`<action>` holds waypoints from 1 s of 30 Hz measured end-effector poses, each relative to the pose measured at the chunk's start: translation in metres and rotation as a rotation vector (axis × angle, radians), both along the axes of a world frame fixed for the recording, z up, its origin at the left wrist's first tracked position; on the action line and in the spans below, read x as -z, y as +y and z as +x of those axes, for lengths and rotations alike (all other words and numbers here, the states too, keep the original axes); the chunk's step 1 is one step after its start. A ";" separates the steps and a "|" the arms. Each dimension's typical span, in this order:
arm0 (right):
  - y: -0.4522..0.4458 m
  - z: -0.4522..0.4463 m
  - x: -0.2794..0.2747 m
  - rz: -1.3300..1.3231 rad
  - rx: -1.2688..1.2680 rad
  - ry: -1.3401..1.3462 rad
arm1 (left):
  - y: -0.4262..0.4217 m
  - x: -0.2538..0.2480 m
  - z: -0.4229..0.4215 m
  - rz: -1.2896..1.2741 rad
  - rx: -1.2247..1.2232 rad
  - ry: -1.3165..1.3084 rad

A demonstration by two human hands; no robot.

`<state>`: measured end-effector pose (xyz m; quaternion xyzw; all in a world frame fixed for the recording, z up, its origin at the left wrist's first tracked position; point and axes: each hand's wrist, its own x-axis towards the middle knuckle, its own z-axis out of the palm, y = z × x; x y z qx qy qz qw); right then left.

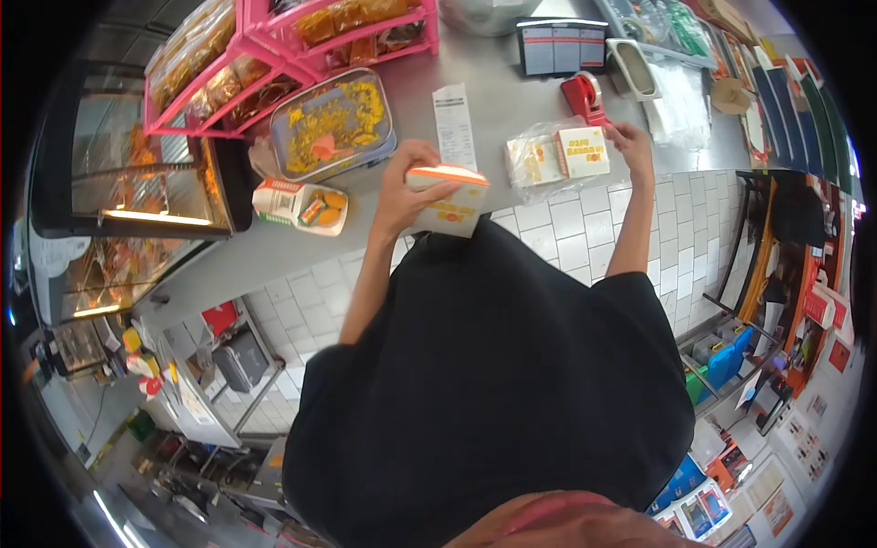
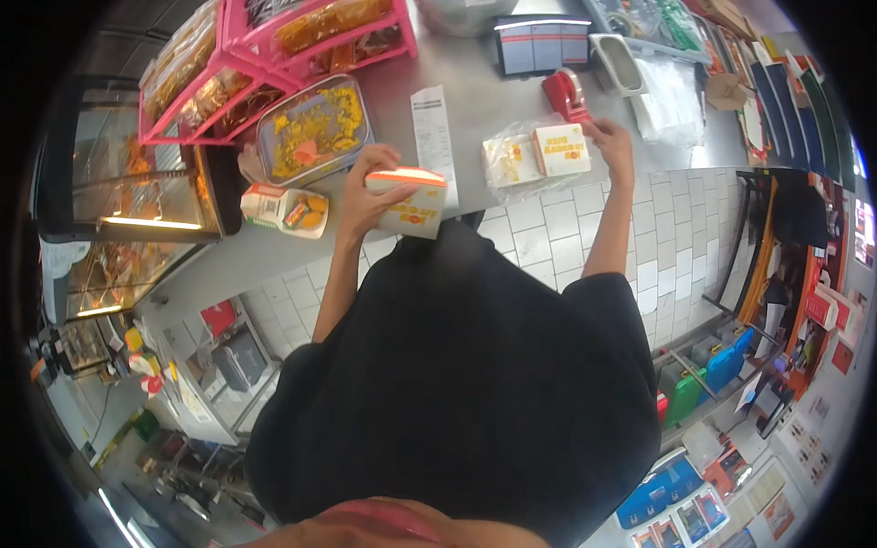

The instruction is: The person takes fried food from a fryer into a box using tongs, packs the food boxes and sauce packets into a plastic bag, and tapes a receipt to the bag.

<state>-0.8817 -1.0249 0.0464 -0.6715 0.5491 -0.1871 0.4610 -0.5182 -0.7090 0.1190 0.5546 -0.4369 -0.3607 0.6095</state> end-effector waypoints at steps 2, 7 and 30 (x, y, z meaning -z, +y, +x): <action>0.048 0.060 -0.064 0.080 -0.386 -0.206 | -0.009 -0.012 -0.005 -0.039 0.117 -0.113; 0.119 0.155 -0.126 0.383 -1.128 -0.355 | -0.019 -0.025 -0.024 -0.021 0.336 -0.191; 0.257 0.092 -0.067 0.654 -0.292 -0.515 | -0.032 0.001 -0.017 0.577 0.704 0.244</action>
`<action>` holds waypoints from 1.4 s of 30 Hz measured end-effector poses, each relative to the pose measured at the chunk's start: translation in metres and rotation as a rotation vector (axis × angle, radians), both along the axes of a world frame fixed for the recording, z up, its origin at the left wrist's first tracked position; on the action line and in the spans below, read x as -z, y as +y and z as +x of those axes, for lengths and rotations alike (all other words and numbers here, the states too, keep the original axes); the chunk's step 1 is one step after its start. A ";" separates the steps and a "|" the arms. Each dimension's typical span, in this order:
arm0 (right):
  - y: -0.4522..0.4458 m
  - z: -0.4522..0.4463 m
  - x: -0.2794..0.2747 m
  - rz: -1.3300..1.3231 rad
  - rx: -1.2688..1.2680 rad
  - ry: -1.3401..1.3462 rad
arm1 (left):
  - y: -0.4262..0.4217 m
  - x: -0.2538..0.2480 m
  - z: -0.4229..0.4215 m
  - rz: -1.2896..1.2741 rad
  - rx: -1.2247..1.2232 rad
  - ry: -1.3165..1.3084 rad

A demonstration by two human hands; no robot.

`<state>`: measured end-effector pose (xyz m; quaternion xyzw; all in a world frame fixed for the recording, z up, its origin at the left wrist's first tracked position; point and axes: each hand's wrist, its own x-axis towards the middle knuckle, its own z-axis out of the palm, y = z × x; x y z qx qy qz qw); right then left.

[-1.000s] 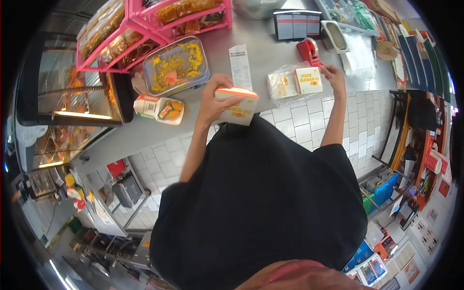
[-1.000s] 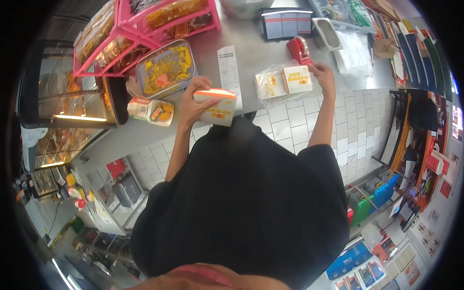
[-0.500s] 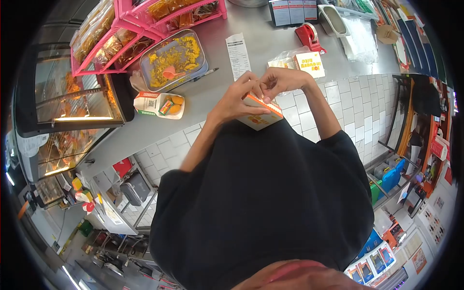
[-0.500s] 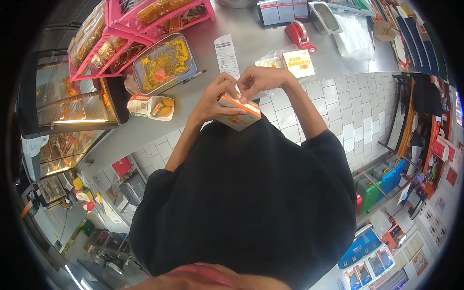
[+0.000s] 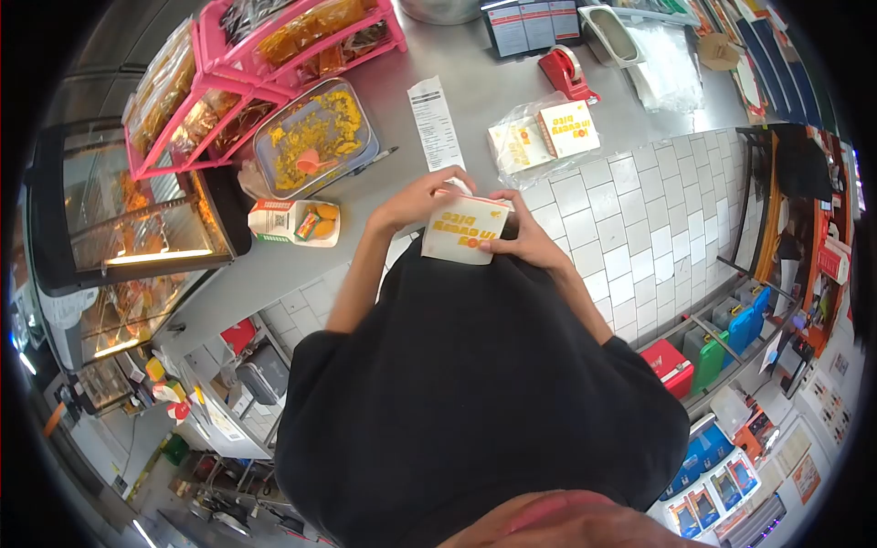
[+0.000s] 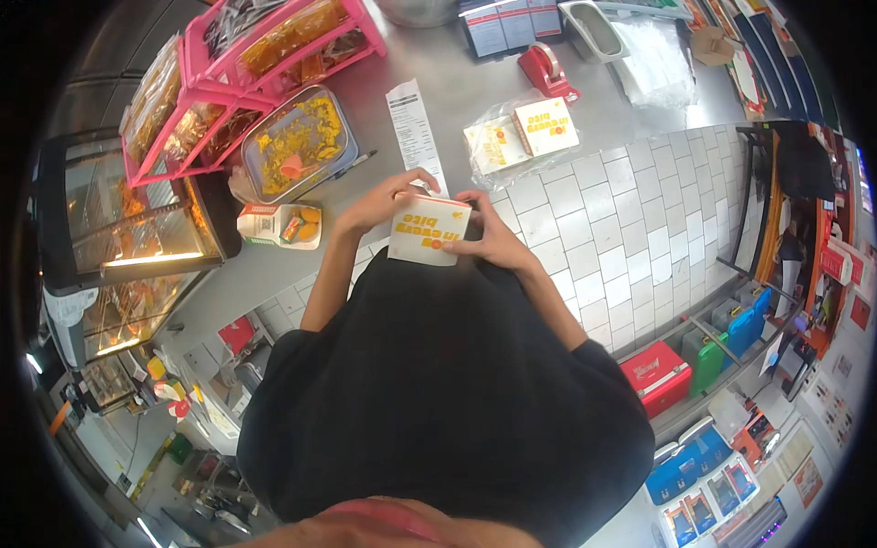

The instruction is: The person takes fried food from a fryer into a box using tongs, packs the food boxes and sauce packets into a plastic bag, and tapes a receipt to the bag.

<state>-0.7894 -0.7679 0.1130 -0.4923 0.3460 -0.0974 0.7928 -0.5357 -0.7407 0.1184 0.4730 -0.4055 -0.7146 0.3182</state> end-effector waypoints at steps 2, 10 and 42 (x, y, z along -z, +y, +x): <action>-0.002 -0.012 0.000 0.126 0.247 -0.055 | -0.023 0.019 -0.004 0.107 -0.100 0.205; -0.049 -0.070 0.013 0.149 0.908 -0.075 | -0.113 0.092 -0.101 -0.518 0.091 -1.163; -0.058 0.001 0.124 0.261 1.138 0.208 | -0.085 0.129 -0.083 -0.339 -0.892 -0.559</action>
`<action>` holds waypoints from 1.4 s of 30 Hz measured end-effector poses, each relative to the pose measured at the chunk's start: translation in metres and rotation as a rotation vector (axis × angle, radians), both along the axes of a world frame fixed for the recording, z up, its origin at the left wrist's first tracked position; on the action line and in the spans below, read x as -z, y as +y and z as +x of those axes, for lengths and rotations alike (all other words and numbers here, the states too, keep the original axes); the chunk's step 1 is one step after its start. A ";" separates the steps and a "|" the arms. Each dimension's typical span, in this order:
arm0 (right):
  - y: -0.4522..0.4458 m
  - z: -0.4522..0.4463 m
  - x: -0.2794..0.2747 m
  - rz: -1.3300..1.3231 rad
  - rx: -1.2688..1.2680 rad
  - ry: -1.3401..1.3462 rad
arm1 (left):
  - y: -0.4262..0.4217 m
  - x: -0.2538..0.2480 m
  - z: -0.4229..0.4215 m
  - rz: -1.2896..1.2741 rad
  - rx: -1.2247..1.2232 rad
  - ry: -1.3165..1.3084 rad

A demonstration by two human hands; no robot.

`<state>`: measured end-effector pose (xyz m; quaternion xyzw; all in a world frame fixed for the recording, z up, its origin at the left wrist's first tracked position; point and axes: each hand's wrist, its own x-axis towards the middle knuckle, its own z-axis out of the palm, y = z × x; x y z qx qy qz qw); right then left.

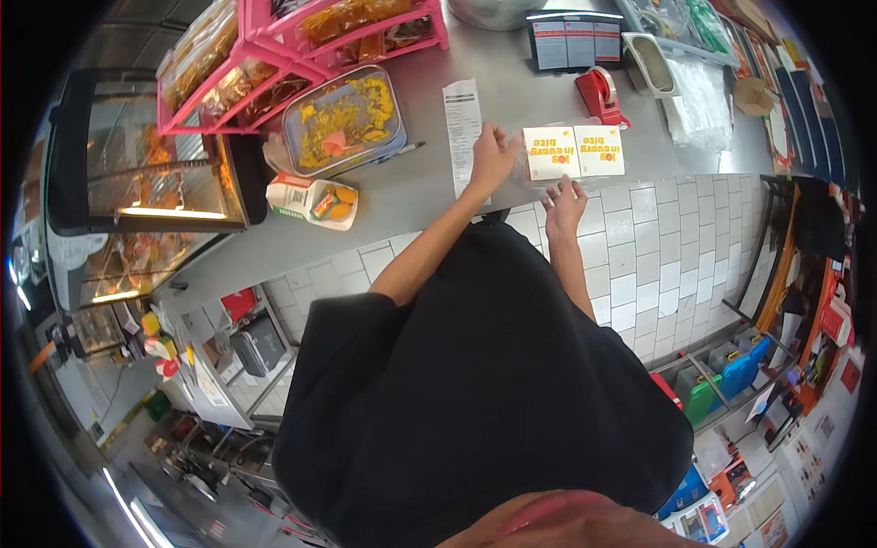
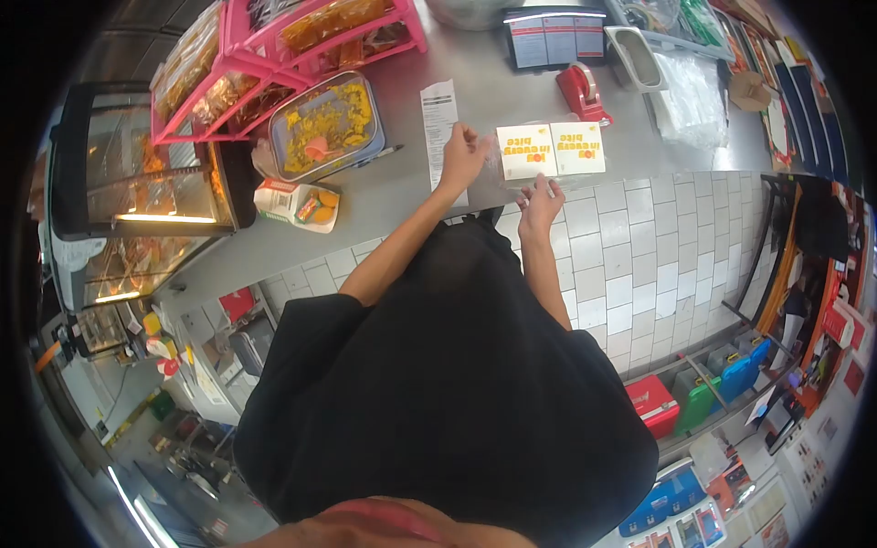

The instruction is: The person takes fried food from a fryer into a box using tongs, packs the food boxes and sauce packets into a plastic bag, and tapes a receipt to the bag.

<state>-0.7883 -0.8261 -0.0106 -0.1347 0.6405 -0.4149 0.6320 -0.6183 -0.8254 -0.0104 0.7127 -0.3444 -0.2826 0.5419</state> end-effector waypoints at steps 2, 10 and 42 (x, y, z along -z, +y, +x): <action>0.007 0.014 -0.012 -0.246 -0.064 0.385 | -0.009 0.026 -0.002 0.157 0.020 0.146; -0.019 0.033 -0.051 -0.990 -1.003 1.469 | -0.028 0.053 0.010 0.116 0.060 0.054; 0.039 0.141 -0.069 -1.396 -1.113 0.337 | 0.290 -0.011 0.375 0.573 0.298 -1.395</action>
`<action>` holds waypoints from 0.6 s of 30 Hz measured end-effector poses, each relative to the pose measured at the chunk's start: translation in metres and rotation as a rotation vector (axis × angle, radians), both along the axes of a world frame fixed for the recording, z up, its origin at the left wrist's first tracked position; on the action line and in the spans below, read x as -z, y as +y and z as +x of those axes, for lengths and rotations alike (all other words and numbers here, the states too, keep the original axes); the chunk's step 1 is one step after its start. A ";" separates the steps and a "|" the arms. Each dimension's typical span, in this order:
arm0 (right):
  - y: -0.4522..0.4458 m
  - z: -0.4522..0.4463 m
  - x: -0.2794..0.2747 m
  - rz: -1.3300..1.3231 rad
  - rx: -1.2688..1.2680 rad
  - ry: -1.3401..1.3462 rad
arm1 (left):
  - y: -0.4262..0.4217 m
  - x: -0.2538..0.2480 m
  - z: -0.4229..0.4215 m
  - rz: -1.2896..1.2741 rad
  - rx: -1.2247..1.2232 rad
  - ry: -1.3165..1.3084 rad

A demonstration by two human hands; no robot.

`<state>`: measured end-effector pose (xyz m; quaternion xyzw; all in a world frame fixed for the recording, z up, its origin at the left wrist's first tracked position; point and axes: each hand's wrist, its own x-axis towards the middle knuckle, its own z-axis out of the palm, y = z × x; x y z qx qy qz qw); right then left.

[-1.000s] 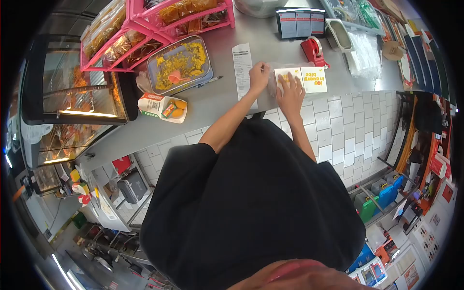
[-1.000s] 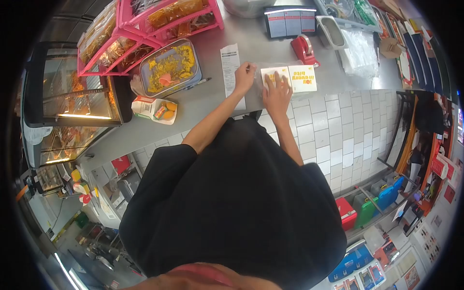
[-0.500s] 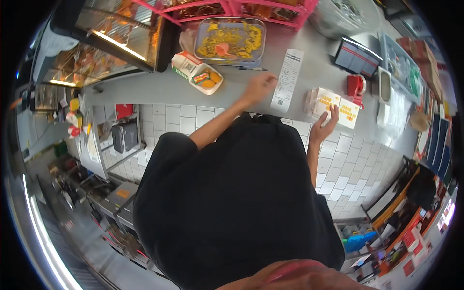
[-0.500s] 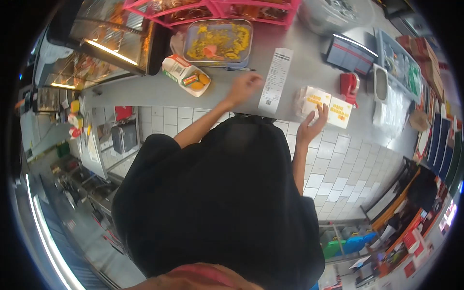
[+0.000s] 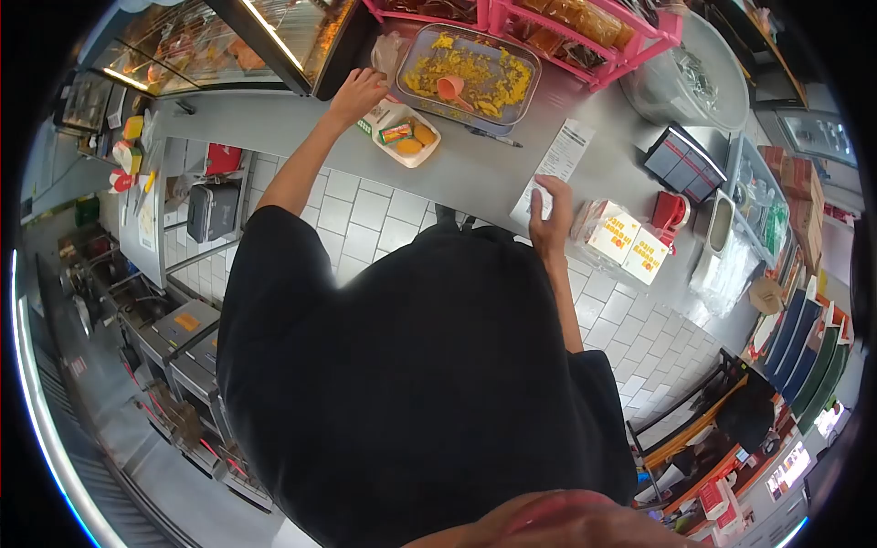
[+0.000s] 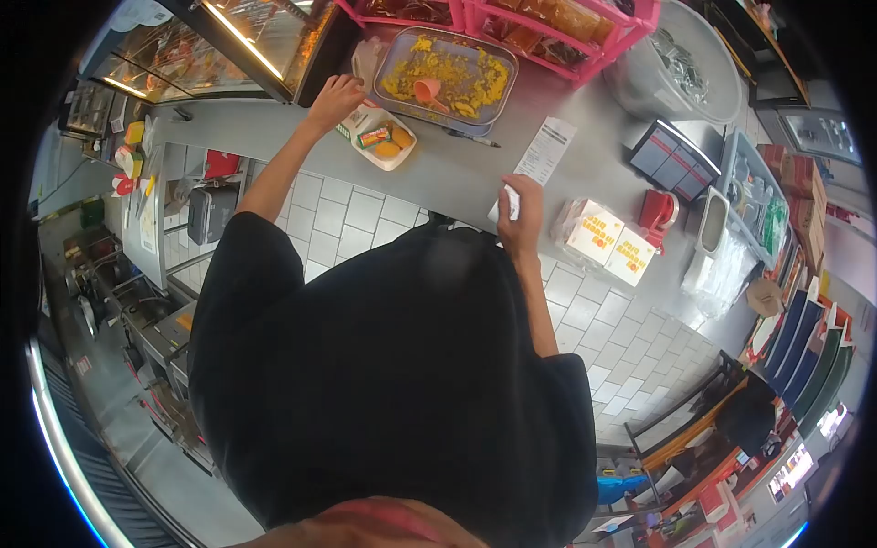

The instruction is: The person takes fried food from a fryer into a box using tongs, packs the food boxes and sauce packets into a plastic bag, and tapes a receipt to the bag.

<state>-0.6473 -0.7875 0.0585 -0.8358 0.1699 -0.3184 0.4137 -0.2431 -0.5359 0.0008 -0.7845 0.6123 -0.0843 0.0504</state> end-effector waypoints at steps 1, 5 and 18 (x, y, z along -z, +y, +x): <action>0.002 0.006 -0.003 0.021 -0.049 0.027 | 0.001 -0.006 -0.003 -0.018 0.049 0.013; 0.018 0.027 -0.011 0.143 -0.296 0.137 | -0.001 -0.052 -0.042 0.608 -0.317 0.550; 0.035 0.043 0.029 0.232 -0.934 0.443 | 0.008 -0.028 -0.180 0.136 -0.257 1.992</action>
